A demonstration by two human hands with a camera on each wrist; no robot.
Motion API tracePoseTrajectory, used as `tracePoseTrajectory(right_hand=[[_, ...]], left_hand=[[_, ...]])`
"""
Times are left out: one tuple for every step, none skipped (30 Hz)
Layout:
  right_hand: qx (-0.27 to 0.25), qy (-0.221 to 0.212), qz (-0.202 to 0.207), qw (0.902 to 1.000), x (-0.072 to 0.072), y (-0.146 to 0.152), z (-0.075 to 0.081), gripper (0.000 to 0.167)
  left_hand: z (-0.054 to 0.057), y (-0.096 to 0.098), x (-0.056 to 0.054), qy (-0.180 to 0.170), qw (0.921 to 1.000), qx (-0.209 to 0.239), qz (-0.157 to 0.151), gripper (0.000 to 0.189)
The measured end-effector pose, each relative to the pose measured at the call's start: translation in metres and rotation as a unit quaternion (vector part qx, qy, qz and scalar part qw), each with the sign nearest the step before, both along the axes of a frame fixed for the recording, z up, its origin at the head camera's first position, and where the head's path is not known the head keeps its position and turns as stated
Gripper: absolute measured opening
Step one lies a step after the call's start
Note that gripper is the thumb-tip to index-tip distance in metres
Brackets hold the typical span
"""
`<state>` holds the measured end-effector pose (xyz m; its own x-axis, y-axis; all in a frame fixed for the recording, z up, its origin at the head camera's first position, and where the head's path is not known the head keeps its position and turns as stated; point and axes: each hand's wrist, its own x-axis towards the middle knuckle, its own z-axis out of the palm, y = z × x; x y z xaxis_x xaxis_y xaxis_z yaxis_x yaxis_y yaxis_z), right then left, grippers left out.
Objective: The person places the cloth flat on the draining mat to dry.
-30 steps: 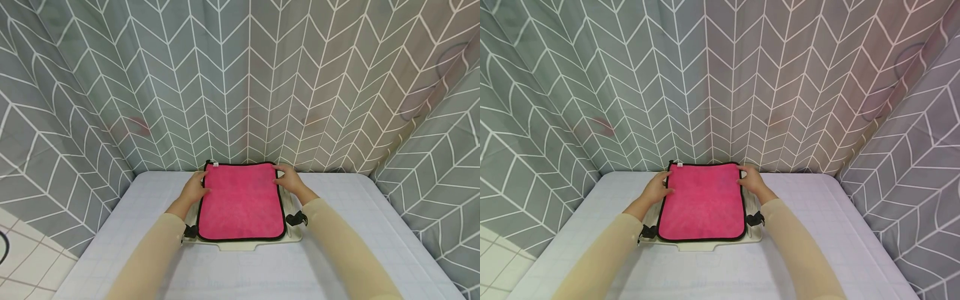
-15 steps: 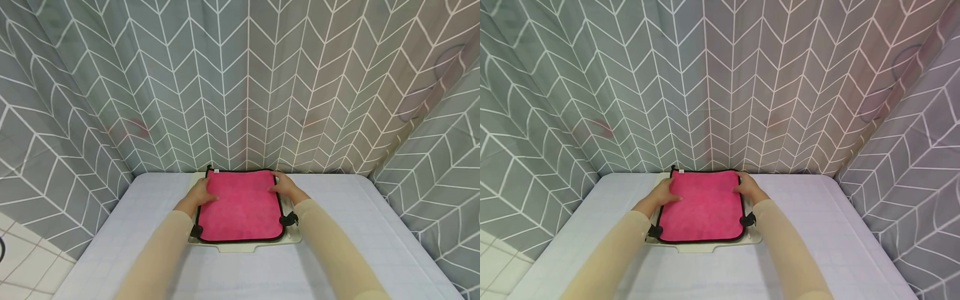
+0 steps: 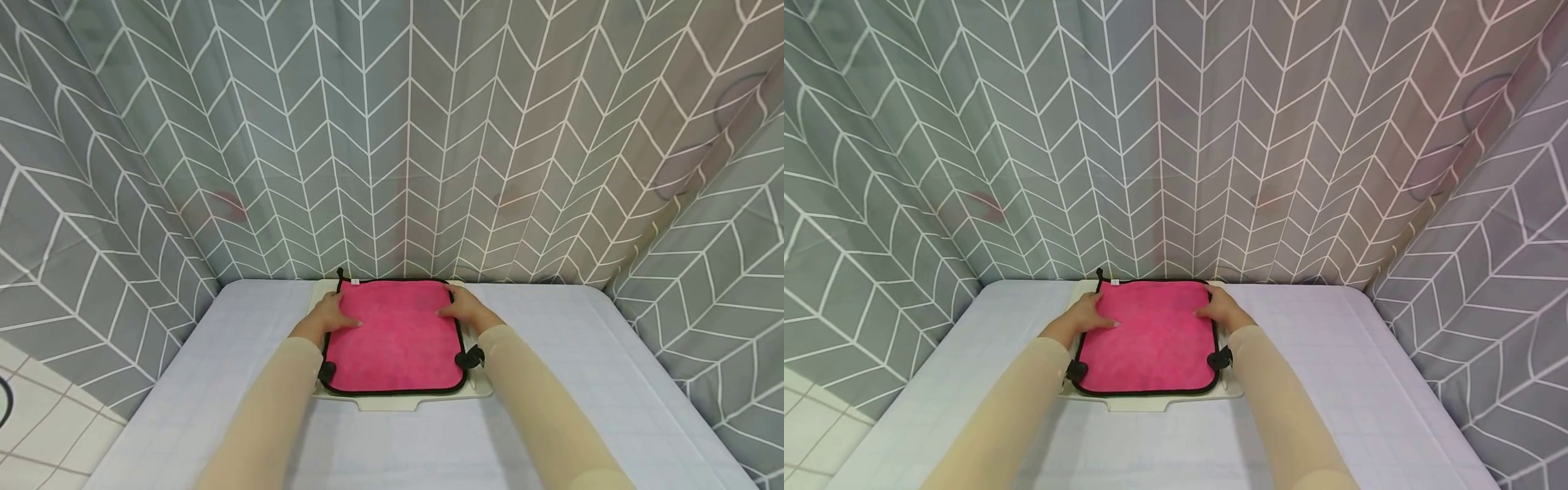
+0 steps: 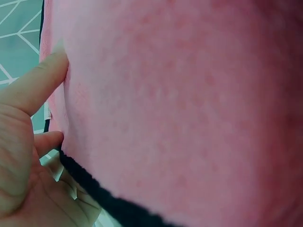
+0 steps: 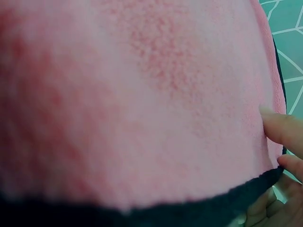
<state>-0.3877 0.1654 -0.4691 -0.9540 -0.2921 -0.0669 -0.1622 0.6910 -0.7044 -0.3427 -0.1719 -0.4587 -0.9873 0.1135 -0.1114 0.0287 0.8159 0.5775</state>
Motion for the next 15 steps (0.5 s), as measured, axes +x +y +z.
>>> tracePoseTrajectory(right_hand=[[-0.001,-0.001,0.001,1.0,-0.001,0.0,0.0,0.084],[-0.001,-0.002,0.002,1.0,-0.001,0.0,0.001,0.084],[-0.002,-0.002,0.003,1.0,-0.002,0.0,0.001,0.084],[-0.003,0.0,0.004,1.0,-0.002,0.0,0.002,0.084],[-0.003,0.002,0.006,1.0,-0.003,0.0,0.002,0.084],[-0.004,0.002,0.007,1.0,-0.003,0.001,0.003,0.083],[-0.005,0.002,0.008,1.0,-0.003,0.001,0.004,0.083],[-0.004,0.004,0.01,0.9999,-0.003,0.001,0.005,0.083],[0.001,0.006,0.012,0.9999,-0.003,0.002,0.006,0.082],[0.01,0.008,0.015,0.9998,-0.002,0.002,0.008,0.08],[0.019,0.011,0.017,0.9996,-0.001,0.003,0.01,0.077],[0.031,0.014,0.019,0.9992,0.0,0.003,0.013,0.074],[0.04,0.012,0.019,0.9989,0.001,0.004,0.016,0.072],[0.053,0.012,0.021,0.9983,0.002,0.005,0.02,0.069],[0.068,0.016,0.023,0.9973,0.004,0.005,0.024,0.066]], left_hand=[[0.001,0.0,0.0,-0.004,1.0,0.0,0.002,0.1],[0.001,0.001,-0.001,-0.008,1.0,-0.001,0.006,0.1],[0.001,0.001,-0.002,-0.01,0.9999,-0.002,0.008,0.101],[0.002,0.001,-0.002,-0.01,0.9999,-0.003,0.009,0.102],[0.002,0.001,-0.003,-0.01,0.9999,-0.004,0.009,0.102],[0.003,0.0,-0.003,-0.011,0.9999,-0.004,0.009,0.102],[0.003,0.0,-0.004,-0.011,0.9999,-0.003,0.008,0.102],[0.004,-0.001,-0.004,-0.012,0.9999,-0.001,0.007,0.102],[0.004,-0.001,-0.004,-0.014,0.9999,0.001,0.004,0.102],[0.005,-0.002,-0.005,-0.017,0.9999,0.001,0.001,0.101],[0.006,-0.003,-0.005,-0.021,0.9998,0.002,0.0,0.101],[0.007,-0.003,-0.005,-0.021,0.9998,0.003,-0.003,0.1],[0.008,-0.004,-0.005,-0.021,0.9998,0.001,-0.005,0.1],[0.01,-0.004,-0.005,-0.019,0.9998,-0.004,-0.007,0.099],[0.012,-0.004,-0.004,-0.015,0.9998,-0.013,-0.006,0.098]])
